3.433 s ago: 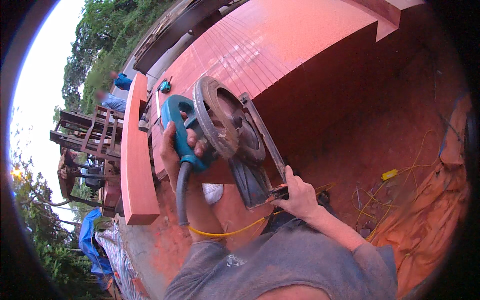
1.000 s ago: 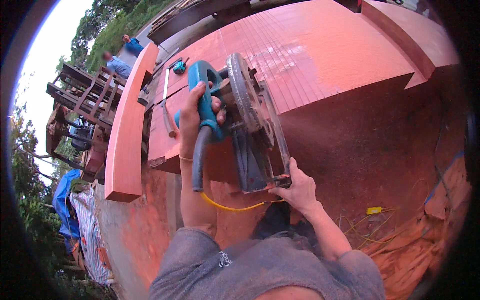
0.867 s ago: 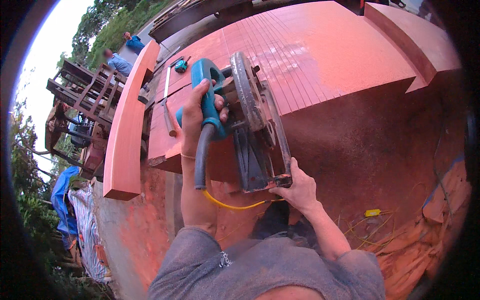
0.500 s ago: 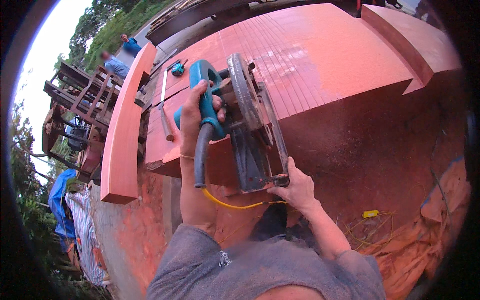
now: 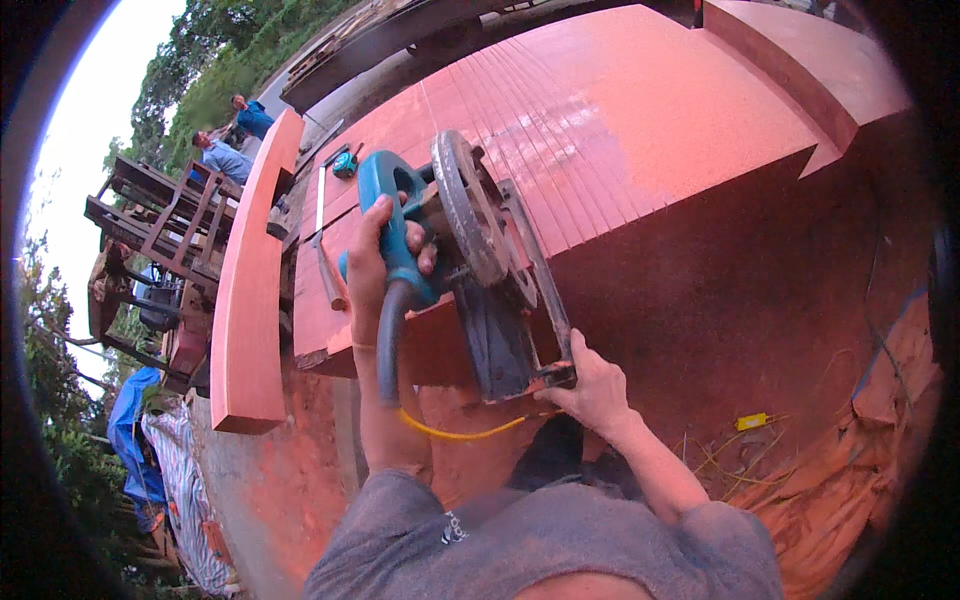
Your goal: The person uses a circular saw to cut a large red-painted wooden board. They guide the saw along the board's surface, making multiple passes to complete the cut. The person adjusts their grip and position as needed to maintain control of the saw.
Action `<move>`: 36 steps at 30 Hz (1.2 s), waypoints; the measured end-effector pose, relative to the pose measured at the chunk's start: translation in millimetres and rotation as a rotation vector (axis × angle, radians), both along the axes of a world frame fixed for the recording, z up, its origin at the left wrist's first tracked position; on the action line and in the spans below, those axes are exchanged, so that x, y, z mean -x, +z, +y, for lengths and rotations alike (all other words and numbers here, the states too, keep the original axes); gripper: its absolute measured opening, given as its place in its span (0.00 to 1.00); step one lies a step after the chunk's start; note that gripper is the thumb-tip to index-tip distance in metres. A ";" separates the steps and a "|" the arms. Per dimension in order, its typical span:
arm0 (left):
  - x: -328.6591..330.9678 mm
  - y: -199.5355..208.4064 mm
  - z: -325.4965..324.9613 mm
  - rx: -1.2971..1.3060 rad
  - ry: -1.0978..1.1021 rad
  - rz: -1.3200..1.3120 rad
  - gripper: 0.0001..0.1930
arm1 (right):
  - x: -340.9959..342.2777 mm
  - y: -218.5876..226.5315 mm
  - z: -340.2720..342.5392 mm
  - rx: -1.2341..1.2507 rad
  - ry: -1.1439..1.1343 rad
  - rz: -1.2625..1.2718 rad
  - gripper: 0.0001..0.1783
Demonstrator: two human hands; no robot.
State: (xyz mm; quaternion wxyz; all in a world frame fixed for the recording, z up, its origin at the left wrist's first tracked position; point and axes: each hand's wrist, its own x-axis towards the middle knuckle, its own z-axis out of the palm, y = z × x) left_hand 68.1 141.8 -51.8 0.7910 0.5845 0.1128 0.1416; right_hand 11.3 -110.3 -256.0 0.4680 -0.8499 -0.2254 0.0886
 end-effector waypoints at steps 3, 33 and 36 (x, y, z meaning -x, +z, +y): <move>12.7 2.2 -8.0 -0.017 0.023 0.021 0.21 | 8.9 -0.1 -6.2 0.013 -0.018 -0.011 0.60; -70.1 -4.5 52.3 -0.033 -0.008 0.003 0.19 | -74.3 20.2 35.5 0.223 -0.009 -0.106 0.62; -83.8 -5.7 61.9 -0.020 -0.006 0.009 0.19 | -87.4 20.3 44.7 0.239 -0.049 -0.292 0.61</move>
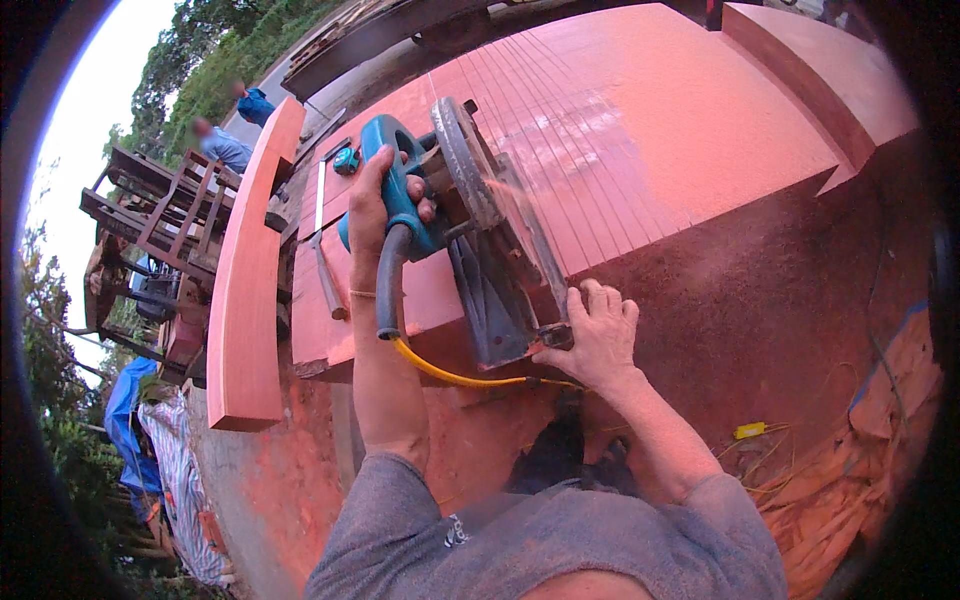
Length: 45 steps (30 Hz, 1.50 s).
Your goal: The person uses a circular saw to cut a large red-painted wooden board. They guide the saw along the board's surface, making multiple passes to complete the cut. The person adjusts their grip and position as needed to maintain control of the saw.
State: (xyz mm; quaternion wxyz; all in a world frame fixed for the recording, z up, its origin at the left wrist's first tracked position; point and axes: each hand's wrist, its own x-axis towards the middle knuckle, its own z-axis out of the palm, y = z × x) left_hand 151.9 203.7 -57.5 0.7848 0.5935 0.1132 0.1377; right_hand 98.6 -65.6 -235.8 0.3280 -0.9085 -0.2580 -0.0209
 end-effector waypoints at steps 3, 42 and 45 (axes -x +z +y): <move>-10.1 0.8 8.2 0.001 0.010 0.006 0.19 | -10.5 -5.2 10.7 0.043 -0.013 -0.147 0.61; -116.9 -7.7 74.3 -0.041 0.032 -0.077 0.20 | -104.4 5.8 91.0 0.132 0.014 0.030 0.66; -127.8 -6.6 83.8 -0.010 0.051 0.023 0.19 | -106.0 4.3 95.9 0.183 -0.019 0.022 0.67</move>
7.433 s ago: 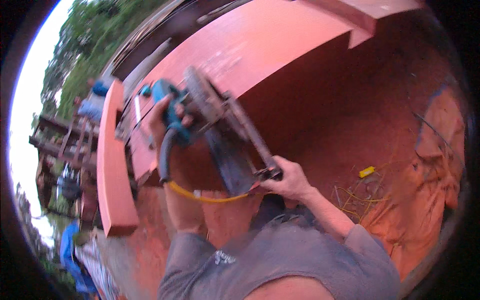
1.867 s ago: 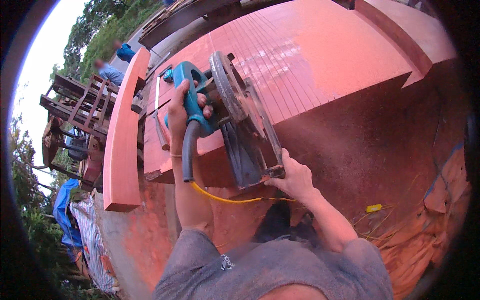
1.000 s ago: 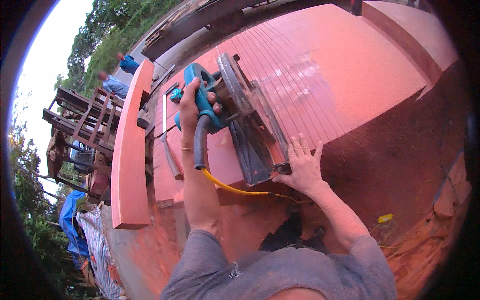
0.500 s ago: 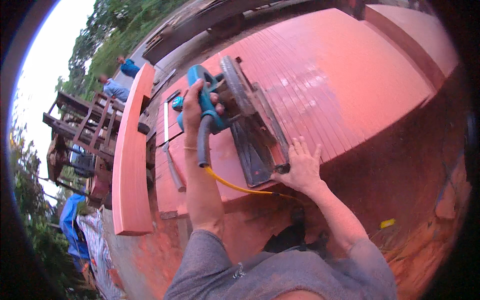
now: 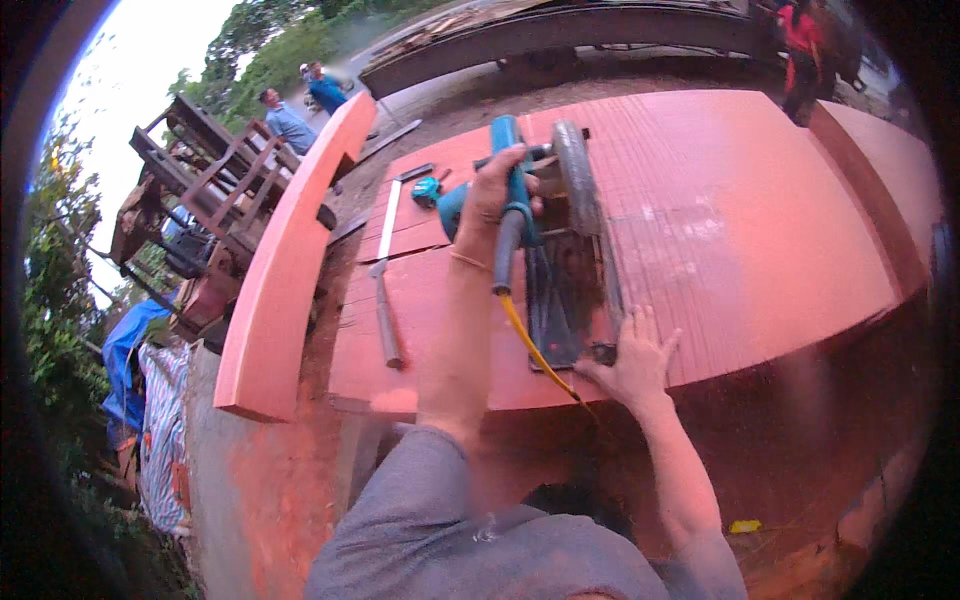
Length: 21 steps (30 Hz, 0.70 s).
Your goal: The person uses a circular saw to cut a large red-painted wooden board. They guide the saw along the board's surface, making multiple passes to complete the cut. The person adjusts their grip and position as needed to maintain control of the saw.
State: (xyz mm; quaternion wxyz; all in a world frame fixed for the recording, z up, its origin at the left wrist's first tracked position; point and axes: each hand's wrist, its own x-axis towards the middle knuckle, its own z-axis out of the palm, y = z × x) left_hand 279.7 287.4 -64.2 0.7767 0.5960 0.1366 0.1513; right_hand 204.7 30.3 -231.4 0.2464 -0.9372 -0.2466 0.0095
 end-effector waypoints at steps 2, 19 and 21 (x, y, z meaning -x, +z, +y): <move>-4.5 1.8 5.2 -0.038 -0.003 -0.008 0.19 | -4.1 -1.5 3.1 -0.023 -0.003 -0.074 0.68; -44.3 3.5 34.0 0.052 -0.102 -0.046 0.19 | -46.7 -11.4 32.4 -0.010 -0.033 -0.057 0.67; -51.1 5.6 36.5 0.053 -0.100 -0.042 0.18 | -52.4 -11.1 36.9 -0.009 -0.038 -0.038 0.67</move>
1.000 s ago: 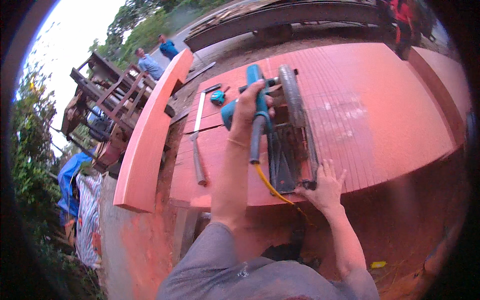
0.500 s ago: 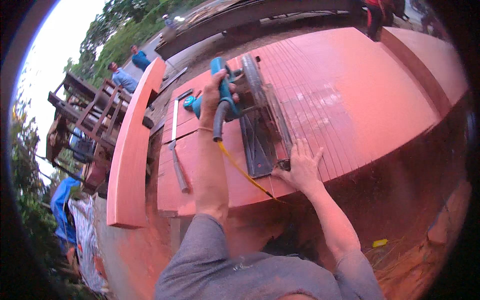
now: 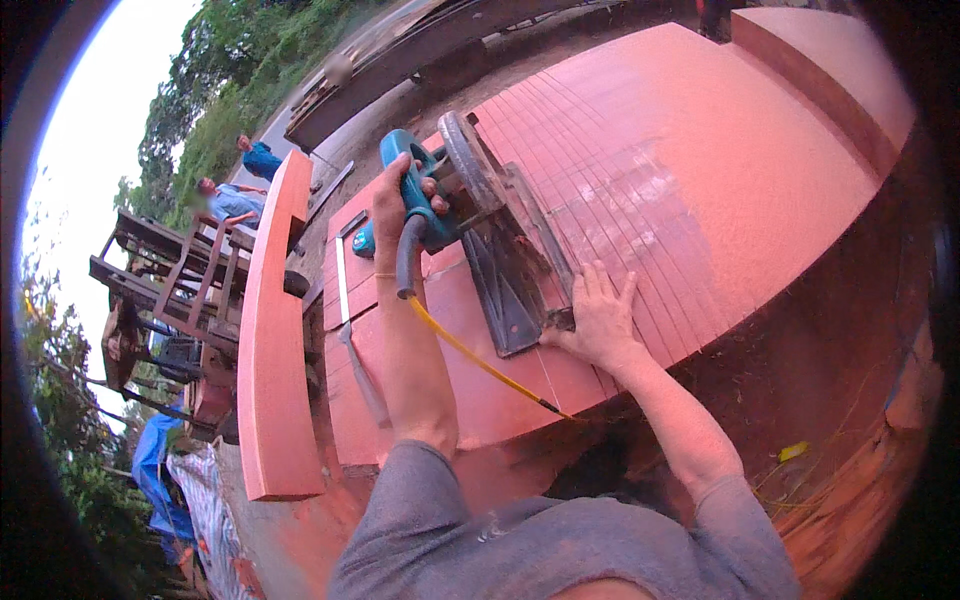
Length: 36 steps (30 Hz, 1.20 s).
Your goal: The person uses a circular saw to cut a large red-painted wooden board. They guide the saw along the board's surface, making multiple passes to complete the cut. The person adjusts their grip and position as needed to maintain control of the saw.
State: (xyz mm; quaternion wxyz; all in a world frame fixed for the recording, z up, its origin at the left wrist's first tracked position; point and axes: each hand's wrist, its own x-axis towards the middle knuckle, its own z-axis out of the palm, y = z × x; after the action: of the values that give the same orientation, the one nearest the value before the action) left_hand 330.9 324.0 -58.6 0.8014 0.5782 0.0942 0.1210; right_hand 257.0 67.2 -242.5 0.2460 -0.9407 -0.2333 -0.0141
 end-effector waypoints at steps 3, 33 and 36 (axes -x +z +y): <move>-7.7 1.6 5.7 0.008 -0.015 0.006 0.18 | -8.8 0.2 5.7 -0.028 0.004 0.008 0.67; -94.6 3.3 57.0 -0.074 0.029 0.001 0.19 | -103.0 4.8 51.5 0.016 0.045 0.013 0.64; -100.8 3.2 62.2 -0.078 0.026 -0.007 0.19 | -111.8 6.5 55.7 0.012 0.051 0.018 0.64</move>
State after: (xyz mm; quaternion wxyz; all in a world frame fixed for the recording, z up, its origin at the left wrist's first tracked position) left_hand 431.6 386.1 -55.3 0.7769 0.6073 0.0940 0.1371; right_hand 368.8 122.9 -236.0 0.2426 -0.9360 -0.2549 0.0021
